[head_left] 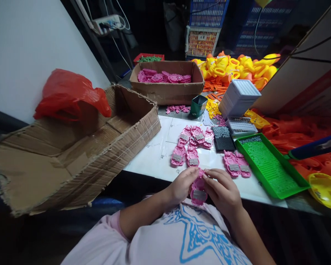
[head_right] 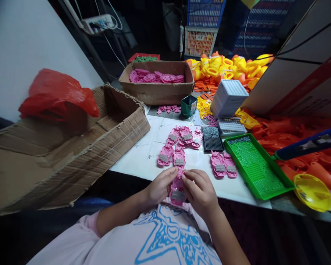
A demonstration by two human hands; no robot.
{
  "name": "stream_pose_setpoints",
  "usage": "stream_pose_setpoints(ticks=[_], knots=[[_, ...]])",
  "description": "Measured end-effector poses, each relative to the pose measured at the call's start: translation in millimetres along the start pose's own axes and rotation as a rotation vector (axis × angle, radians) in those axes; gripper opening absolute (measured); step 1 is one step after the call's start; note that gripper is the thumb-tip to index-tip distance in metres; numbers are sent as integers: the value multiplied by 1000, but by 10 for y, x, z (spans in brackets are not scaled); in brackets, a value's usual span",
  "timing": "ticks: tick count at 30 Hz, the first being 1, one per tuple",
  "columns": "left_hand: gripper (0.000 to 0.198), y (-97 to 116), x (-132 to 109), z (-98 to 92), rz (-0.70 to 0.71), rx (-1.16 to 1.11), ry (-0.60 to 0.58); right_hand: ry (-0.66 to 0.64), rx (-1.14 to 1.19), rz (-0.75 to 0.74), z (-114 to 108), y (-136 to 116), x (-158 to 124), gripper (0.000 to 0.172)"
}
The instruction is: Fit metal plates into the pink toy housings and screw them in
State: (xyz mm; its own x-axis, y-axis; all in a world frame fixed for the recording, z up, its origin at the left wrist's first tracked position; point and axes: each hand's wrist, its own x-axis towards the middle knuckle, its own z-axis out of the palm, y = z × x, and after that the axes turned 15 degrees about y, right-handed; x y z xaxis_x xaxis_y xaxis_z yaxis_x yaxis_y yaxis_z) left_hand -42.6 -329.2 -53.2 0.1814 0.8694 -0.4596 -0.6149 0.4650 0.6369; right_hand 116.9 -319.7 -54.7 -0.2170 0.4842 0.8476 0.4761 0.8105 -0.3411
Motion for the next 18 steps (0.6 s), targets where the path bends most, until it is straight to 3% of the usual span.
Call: stream_pose_setpoints(ticks=[6,11,18], knots=[[40,135,-35,-7,168,272,-31,98,57,79,8,-92,83,57],[45,289,-44,-53,382,504,29,99,27,46,93,-32,111,47],[45,469,132,-125,234,515,-14,92,-34,47,292,133,169,42]])
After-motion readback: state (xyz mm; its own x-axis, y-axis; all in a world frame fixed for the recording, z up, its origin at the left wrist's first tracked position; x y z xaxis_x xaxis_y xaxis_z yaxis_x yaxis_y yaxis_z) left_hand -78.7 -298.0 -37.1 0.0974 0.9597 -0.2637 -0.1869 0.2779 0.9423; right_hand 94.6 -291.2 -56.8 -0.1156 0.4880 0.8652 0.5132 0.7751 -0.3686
